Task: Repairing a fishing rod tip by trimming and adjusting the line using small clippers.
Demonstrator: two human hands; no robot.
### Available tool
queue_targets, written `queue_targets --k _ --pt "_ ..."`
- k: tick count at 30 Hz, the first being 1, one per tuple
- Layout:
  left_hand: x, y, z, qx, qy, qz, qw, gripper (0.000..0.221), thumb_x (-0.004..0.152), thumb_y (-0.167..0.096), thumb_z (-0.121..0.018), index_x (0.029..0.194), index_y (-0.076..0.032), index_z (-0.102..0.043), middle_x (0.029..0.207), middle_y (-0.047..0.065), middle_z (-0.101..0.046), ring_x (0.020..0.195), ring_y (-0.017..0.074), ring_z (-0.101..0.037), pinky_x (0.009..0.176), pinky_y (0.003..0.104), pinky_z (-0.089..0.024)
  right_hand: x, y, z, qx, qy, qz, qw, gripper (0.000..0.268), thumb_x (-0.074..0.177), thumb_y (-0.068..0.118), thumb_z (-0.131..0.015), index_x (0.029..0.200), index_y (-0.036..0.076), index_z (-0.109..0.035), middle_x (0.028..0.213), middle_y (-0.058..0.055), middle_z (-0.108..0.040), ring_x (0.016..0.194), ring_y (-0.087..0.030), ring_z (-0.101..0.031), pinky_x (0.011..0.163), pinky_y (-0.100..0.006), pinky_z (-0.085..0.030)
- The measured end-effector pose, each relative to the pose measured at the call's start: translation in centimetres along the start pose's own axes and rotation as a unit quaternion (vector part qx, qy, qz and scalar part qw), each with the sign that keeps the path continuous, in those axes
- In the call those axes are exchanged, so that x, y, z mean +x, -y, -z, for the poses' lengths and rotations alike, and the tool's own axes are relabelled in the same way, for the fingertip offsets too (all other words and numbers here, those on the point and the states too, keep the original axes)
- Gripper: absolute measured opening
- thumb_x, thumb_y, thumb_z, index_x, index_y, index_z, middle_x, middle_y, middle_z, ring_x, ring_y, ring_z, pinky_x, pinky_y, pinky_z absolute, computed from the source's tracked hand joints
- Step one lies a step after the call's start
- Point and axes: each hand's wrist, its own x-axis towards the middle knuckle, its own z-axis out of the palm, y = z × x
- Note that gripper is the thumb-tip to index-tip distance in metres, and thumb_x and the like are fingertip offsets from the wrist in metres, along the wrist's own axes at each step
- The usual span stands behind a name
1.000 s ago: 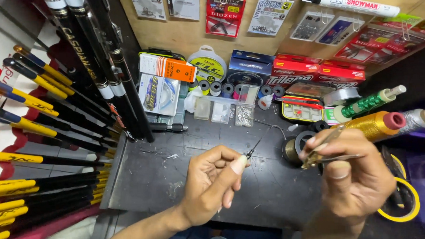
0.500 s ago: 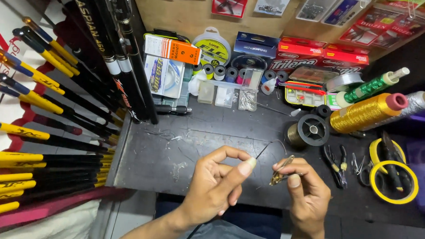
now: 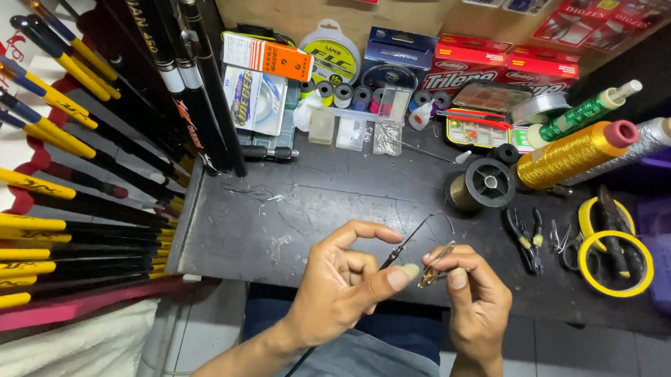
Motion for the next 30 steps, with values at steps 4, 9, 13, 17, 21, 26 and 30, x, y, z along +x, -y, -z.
queue_targets --k 4,9,13,17,21,26,30 --pt "-0.2 0.4 0.3 -0.03 0.031 0.034 0.998 0.039 0.085 -0.013 -0.08 0.118 -0.002 -0.064 0.044 -0.004 -0.044 0.032 0.0052 -0.034 0.031 0.021 -0.028 0.1 0.8 0.1 0.004 -0.021 0.014 1.0 0.033 0.107 0.032 -0.051 0.094 0.004 -0.065 0.093 -0.017 -0.07 0.093 -0.026 -0.069 0.088 -0.035 -0.055" --pt "-0.1 0.6 0.3 -0.022 0.037 0.069 0.997 0.024 0.086 -0.019 -0.08 0.102 -0.001 -0.075 0.045 -0.002 -0.049 0.034 0.0047 -0.039 0.027 0.02 -0.026 0.2 1.3 0.1 0.008 -0.052 0.061 0.997 0.034 0.105 0.031 -0.053 0.097 0.0 -0.065 0.098 -0.021 -0.07 0.095 -0.029 -0.069 0.087 -0.037 -0.055" --pt "-0.1 0.9 0.4 -0.055 0.049 0.072 0.995 0.016 0.089 -0.016 -0.078 0.095 -0.002 -0.077 0.045 0.0 -0.05 0.033 0.0047 -0.037 0.026 0.02 -0.025 -0.2 1.6 -0.5 0.005 -0.076 0.069 0.995 0.03 0.103 0.028 -0.056 0.096 0.0 -0.064 0.095 -0.023 -0.07 0.092 -0.029 -0.07 0.084 -0.035 -0.058" --pt "0.1 1.3 1.0 -0.099 0.086 0.109 0.985 0.016 0.089 -0.017 -0.078 0.095 -0.002 -0.075 0.046 0.001 -0.05 0.032 0.0044 -0.036 0.027 0.019 -0.025 -0.9 1.5 -0.9 0.055 -0.133 0.06 0.988 0.056 0.094 0.031 -0.066 0.131 -0.001 -0.039 0.1 -0.029 -0.069 0.08 -0.033 -0.075 0.078 -0.036 -0.065" --pt "0.4 1.8 1.3 -0.172 0.125 0.131 0.968 0.008 0.091 -0.009 -0.078 0.091 -0.001 -0.075 0.05 0.0 -0.054 0.034 0.0024 -0.042 0.027 0.016 -0.026 -2.1 0.7 -0.7 0.071 -0.144 0.111 0.981 0.054 0.094 0.021 -0.068 0.133 -0.003 -0.039 0.115 -0.03 -0.067 0.089 -0.039 -0.077 0.088 -0.048 -0.071" --pt "0.5 2.4 1.9 -0.225 0.172 0.143 0.948 0.008 0.095 -0.007 -0.074 0.097 0.001 -0.074 0.048 0.003 -0.048 0.032 0.0037 -0.036 0.029 0.016 -0.026 -1.8 1.2 -1.5 0.051 -0.111 0.183 0.976 0.048 0.089 0.016 -0.073 0.124 0.003 -0.044 0.113 -0.032 -0.066 0.095 -0.041 -0.078 0.084 -0.046 -0.074" --pt "0.7 2.9 2.4 -0.268 0.194 0.153 0.931 0.005 0.098 -0.002 -0.07 0.096 0.002 -0.071 0.049 0.002 -0.047 0.032 0.0039 -0.035 0.029 0.016 -0.024 -1.4 1.3 -1.8 0.062 -0.067 0.235 0.968 0.049 0.086 0.007 -0.075 0.125 0.003 -0.045 0.116 -0.033 -0.066 0.101 -0.04 -0.078 0.087 -0.046 -0.074"
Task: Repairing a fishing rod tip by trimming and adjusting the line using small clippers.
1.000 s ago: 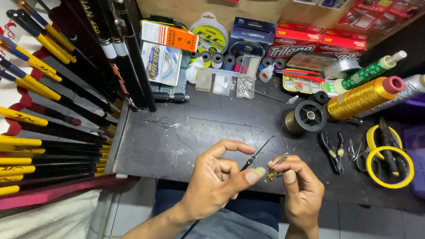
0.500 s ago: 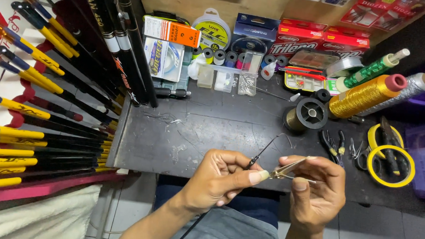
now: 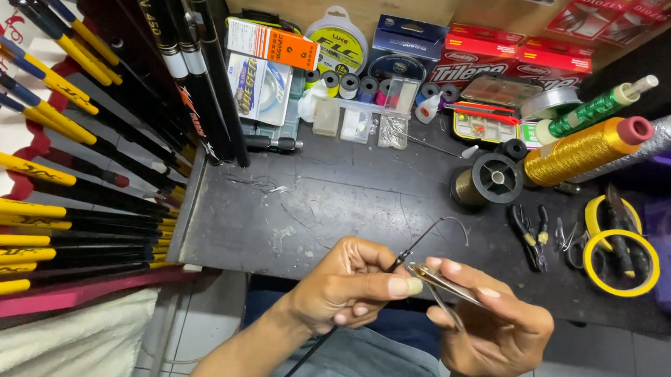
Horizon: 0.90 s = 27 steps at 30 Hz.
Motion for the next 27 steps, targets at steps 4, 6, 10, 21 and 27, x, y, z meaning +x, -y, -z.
queue_targets --k 4,6,10,21,27 --pt "0.03 -0.14 -0.08 -0.001 0.001 -0.002 1.0 0.009 0.097 -0.003 -0.069 0.089 0.001 -0.068 0.048 0.002 -0.046 0.031 0.0037 -0.033 0.029 0.016 -0.023 0.29 0.03 -0.33 0.004 0.01 0.005 1.0 0.047 0.088 0.006 -0.074 0.125 0.003 -0.045 0.118 -0.033 -0.065 0.104 -0.04 -0.078 0.09 -0.046 -0.074" --pt "0.05 -0.13 0.06 -0.011 0.01 -0.004 1.0 0.011 0.097 -0.003 -0.07 0.086 -0.001 -0.067 0.049 0.003 -0.048 0.032 0.0042 -0.034 0.029 0.016 -0.025 0.18 -0.14 -0.25 0.018 0.015 0.009 1.0 0.047 0.088 0.004 -0.073 0.126 0.003 -0.045 0.119 -0.033 -0.065 0.106 -0.041 -0.077 0.092 -0.047 -0.074" --pt "0.1 -0.06 0.27 -0.01 0.01 -0.001 1.0 0.012 0.097 -0.003 -0.069 0.086 -0.001 -0.066 0.049 0.003 -0.047 0.032 0.0041 -0.034 0.029 0.016 -0.024 0.15 -0.1 -0.47 0.009 0.013 0.007 1.0 0.048 0.088 0.004 -0.074 0.125 0.004 -0.045 0.118 -0.033 -0.065 0.104 -0.041 -0.078 0.091 -0.046 -0.074" --pt "0.17 -0.11 0.33 -0.001 -0.005 0.005 1.0 0.015 0.094 -0.003 -0.071 0.081 -0.002 -0.065 0.048 0.003 -0.047 0.033 0.0039 -0.034 0.029 0.015 -0.025 0.45 -0.51 -0.33 0.034 0.031 0.025 0.999 0.048 0.086 0.0 -0.075 0.126 0.003 -0.047 0.119 -0.033 -0.065 0.108 -0.041 -0.077 0.092 -0.047 -0.074" --pt "0.19 -0.15 0.44 -0.005 -0.003 0.006 1.0 0.013 0.095 -0.003 -0.071 0.083 0.0 -0.066 0.048 0.003 -0.048 0.033 0.0038 -0.036 0.029 0.016 -0.026 0.42 -0.58 -0.27 0.019 0.03 0.023 0.999 0.046 0.086 -0.002 -0.074 0.124 0.003 -0.048 0.117 -0.032 -0.067 0.105 -0.041 -0.078 0.09 -0.045 -0.075"
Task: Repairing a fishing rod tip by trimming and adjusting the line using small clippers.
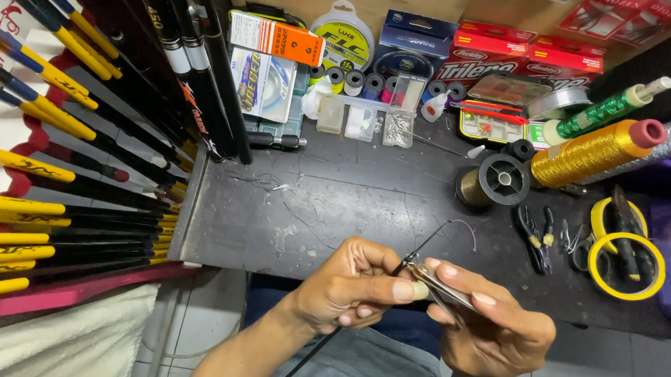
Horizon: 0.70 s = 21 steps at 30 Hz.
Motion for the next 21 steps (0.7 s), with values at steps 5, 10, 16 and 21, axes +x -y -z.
queue_targets --k 5,10,16,21 --pt "0.0 0.1 0.2 -0.001 0.001 0.001 1.0 0.013 0.095 -0.003 -0.071 0.083 0.0 -0.066 0.049 0.003 -0.048 0.033 0.0037 -0.036 0.029 0.016 -0.026 0.1 0.1 -0.1 0.004 0.004 -0.005 1.0 0.045 0.086 -0.003 -0.073 0.123 0.003 -0.048 0.117 -0.032 -0.066 0.106 -0.042 -0.078 0.09 -0.046 -0.075" --pt "0.1 -0.1 -0.1 0.008 0.007 -0.003 1.0 0.011 0.095 -0.003 -0.072 0.085 0.001 -0.068 0.047 0.002 -0.049 0.032 0.0036 -0.036 0.029 0.016 -0.026 0.1 0.0 0.1 -0.007 0.011 -0.005 1.0 0.045 0.086 -0.003 -0.073 0.122 0.004 -0.047 0.117 -0.032 -0.066 0.104 -0.042 -0.078 0.088 -0.045 -0.076" --pt "0.2 -0.2 -0.1 0.016 0.006 -0.008 1.0 0.012 0.092 -0.003 -0.074 0.083 0.002 -0.068 0.048 0.002 -0.05 0.032 0.004 -0.037 0.028 0.017 -0.025 0.0 0.1 -0.1 -0.005 -0.009 -0.023 1.0 0.043 0.086 -0.004 -0.073 0.12 0.004 -0.047 0.114 -0.031 -0.067 0.102 -0.041 -0.079 0.087 -0.045 -0.076" --pt "0.1 -1.8 -1.1 0.2 -0.133 -0.034 0.97 0.015 0.086 -0.017 -0.082 0.086 -0.002 -0.078 0.047 -0.002 -0.056 0.032 0.003 -0.041 0.026 0.018 -0.025 0.2 -0.3 1.1 -0.056 -0.065 -0.046 0.995 0.046 0.087 0.008 -0.073 0.123 0.006 -0.045 0.109 -0.031 -0.066 0.092 -0.04 -0.077 0.082 -0.047 -0.074"
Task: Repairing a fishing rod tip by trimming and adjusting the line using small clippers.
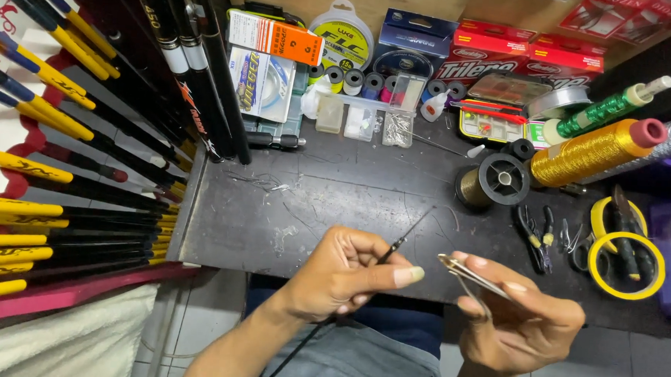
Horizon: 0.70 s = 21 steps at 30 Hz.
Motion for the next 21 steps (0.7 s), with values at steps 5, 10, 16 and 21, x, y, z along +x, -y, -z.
queue_targets --k 5,10,16,21 --pt "1.7 0.6 1.1 0.135 -0.142 -0.093 0.976 0.019 0.085 -0.018 -0.083 0.091 0.0 -0.081 0.047 -0.007 -0.035 0.043 0.0022 -0.031 0.041 0.02 -0.023 -0.1 -1.0 1.7 -0.065 -0.069 -0.063 0.993 0.049 0.087 0.01 -0.071 0.121 -0.001 -0.038 0.107 -0.039 -0.06 0.096 -0.044 -0.071 0.091 -0.054 -0.068" --pt "2.8 0.2 1.9 0.213 -0.229 -0.117 0.943 0.064 0.079 -0.021 -0.085 0.139 -0.006 -0.068 0.056 -0.011 -0.019 0.055 0.0048 -0.017 0.054 0.023 -0.02 0.3 -1.5 2.9 -0.097 -0.049 -0.123 0.986 0.044 0.092 -0.001 -0.069 0.125 -0.005 -0.041 0.116 -0.039 -0.062 0.104 -0.041 -0.071 0.097 -0.045 -0.066" --pt "2.7 -0.1 2.1 0.184 -0.256 -0.116 0.942 0.076 0.076 -0.02 -0.087 0.146 -0.004 -0.06 0.056 -0.011 -0.017 0.055 0.0048 -0.017 0.054 0.022 -0.017 1.2 -2.5 4.4 -0.221 0.05 -0.237 0.945 0.04 0.098 0.002 -0.068 0.136 -0.003 -0.055 0.112 -0.019 -0.072 0.098 -0.02 -0.07 0.086 -0.025 -0.057" --pt "3.2 1.4 3.3 0.245 -0.248 -0.161 0.923 0.015 0.091 -0.018 -0.077 0.098 -0.007 -0.084 0.05 -0.012 -0.029 0.049 0.0016 -0.024 0.048 0.022 -0.023 0.6 -5.7 6.8 -0.37 0.125 -0.354 0.849 0.021 0.1 0.025 -0.07 0.109 0.007 -0.071 0.09 -0.003 -0.071 0.08 -0.012 -0.063 0.079 -0.027 -0.05"
